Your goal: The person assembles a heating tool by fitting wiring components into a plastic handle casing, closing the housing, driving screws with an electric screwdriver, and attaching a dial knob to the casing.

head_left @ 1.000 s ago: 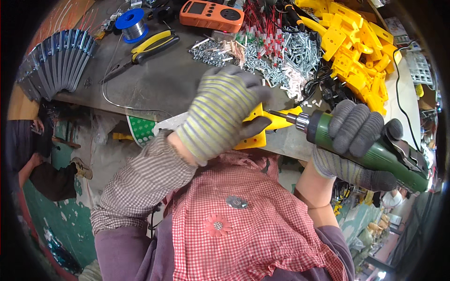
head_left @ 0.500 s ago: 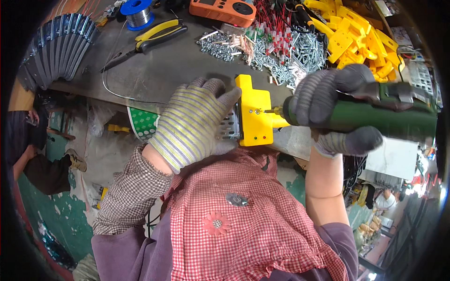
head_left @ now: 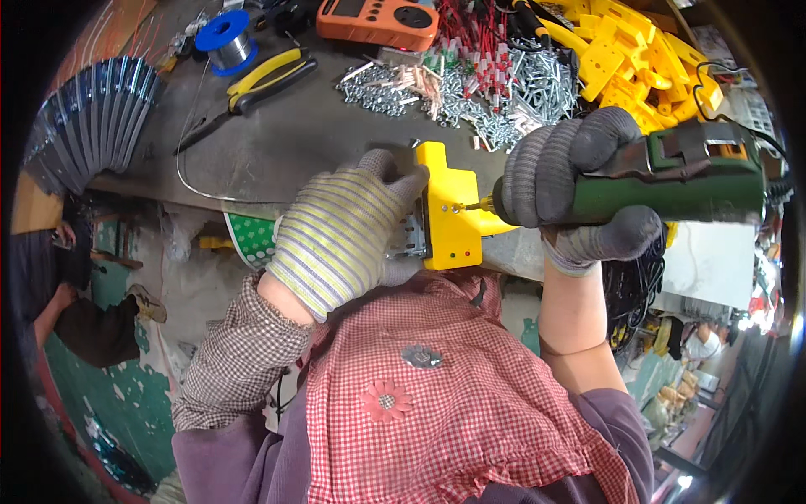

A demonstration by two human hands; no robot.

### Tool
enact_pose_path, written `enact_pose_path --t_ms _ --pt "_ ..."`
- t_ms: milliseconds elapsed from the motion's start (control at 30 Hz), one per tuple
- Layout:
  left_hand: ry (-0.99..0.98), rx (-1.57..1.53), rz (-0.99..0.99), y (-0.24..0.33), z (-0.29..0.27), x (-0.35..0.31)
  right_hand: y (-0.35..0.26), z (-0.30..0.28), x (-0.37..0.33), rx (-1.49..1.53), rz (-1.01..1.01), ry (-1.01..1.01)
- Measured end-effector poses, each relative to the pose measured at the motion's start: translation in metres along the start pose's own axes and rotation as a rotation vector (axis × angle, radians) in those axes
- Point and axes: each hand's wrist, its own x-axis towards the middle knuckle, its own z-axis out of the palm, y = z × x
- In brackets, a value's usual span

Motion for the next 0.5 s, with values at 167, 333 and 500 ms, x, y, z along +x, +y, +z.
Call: enact_pose_path --t_ms 167,333,500 --pt "0.097 0.040 0.083 0.010 0.001 0.005 -0.020 -0.004 0.010 -0.073 -0.152 0.009" --pt "-0.011 -0.082 0.016 0.000 0.002 0.000 -0.056 -0.005 0.026 -0.136 -0.090 -0.064" --pt "0.011 -0.155 0.050 -0.005 -0.010 -0.006 -0.093 -0.081 0.009 -0.930 0.082 0.266"
